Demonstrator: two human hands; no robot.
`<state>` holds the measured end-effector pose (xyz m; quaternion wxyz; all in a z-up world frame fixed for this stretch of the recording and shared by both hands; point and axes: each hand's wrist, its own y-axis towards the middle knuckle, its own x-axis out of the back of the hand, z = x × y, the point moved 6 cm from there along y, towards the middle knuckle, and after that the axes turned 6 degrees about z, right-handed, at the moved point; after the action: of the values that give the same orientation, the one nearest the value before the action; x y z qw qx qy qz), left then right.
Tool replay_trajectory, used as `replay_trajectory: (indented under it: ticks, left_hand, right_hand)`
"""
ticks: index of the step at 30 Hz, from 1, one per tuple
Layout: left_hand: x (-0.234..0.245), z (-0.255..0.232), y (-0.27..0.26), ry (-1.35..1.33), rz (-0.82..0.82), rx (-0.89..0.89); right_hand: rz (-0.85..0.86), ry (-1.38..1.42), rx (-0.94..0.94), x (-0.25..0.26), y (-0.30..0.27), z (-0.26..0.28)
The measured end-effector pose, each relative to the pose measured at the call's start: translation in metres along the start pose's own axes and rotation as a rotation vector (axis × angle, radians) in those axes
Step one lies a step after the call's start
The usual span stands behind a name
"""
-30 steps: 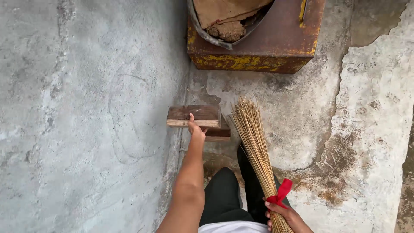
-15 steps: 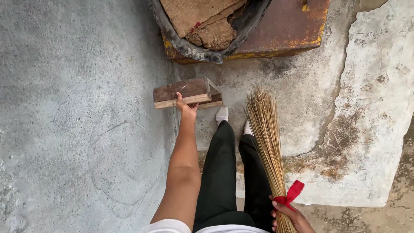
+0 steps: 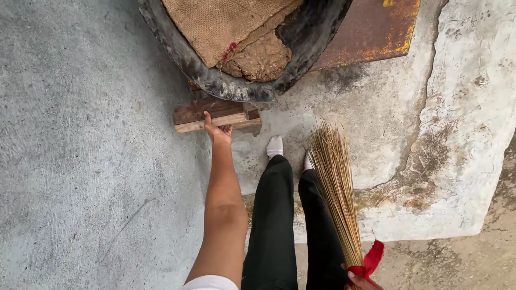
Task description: Sweep the floor in an outdoor area using a handheld broom.
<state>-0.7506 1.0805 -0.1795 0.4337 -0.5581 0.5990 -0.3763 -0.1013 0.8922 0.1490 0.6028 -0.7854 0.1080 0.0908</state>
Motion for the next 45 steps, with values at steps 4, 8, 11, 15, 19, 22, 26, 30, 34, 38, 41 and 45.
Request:
replay_trajectory:
  ticks: [4, 8, 11, 15, 19, 22, 26, 30, 34, 38, 41, 45]
  left_hand:
    - [0.018, -0.012, -0.002, -0.016, -0.004, 0.024]
    - [0.001, -0.032, -0.007, 0.112, 0.197, 0.0]
    - [0.017, -0.023, -0.031, 0.572, 0.254, -0.07]
    - [0.026, 0.008, -0.079, 1.291, 0.451, -0.493]
    - [-0.016, 0.028, -0.24, 1.666, 0.613, -0.317]
    - [-0.062, 0.056, -0.292, 1.897, 0.754, -0.278]
    - [-0.009, 0.099, -0.287, 1.944, 0.813, -0.202]
    - [-0.019, 0.134, -0.263, 2.019, 0.964, -0.178]
    - [-0.065, 0.155, -0.311, 2.39, 0.966, -0.002]
    - [-0.121, 0.183, -0.365, 2.711, 0.798, 0.386]
    - [-0.161, 0.222, -0.374, 2.867, 0.727, 0.509]
    - [-0.2, 0.263, -0.377, 3.059, 0.447, 0.497]
  right_hand:
    - [-0.135, 0.11, -0.116, -0.045, -0.04, 0.01]
    - [-0.181, 0.102, -0.119, -0.084, -0.05, 0.042]
    - [-0.217, 0.085, -0.031, -0.14, -0.085, 0.071]
    - [-0.188, 0.038, 0.123, -0.214, -0.149, 0.105]
    - [-0.171, 0.029, 0.191, -0.24, -0.187, 0.108]
    - [-0.128, 0.058, 0.303, -0.235, -0.194, 0.147]
    - [-0.019, 0.221, 0.409, -0.203, -0.196, 0.148]
    - [0.135, 0.445, 0.573, -0.151, -0.18, 0.197]
    - [0.125, 0.543, 0.613, -0.138, -0.206, 0.235]
    - [0.049, 0.392, 0.545, -0.093, -0.185, 0.285]
    - [0.026, 0.222, 0.574, -0.045, -0.156, 0.336]
    - [-0.041, -0.09, 0.655, 0.006, -0.119, 0.398]
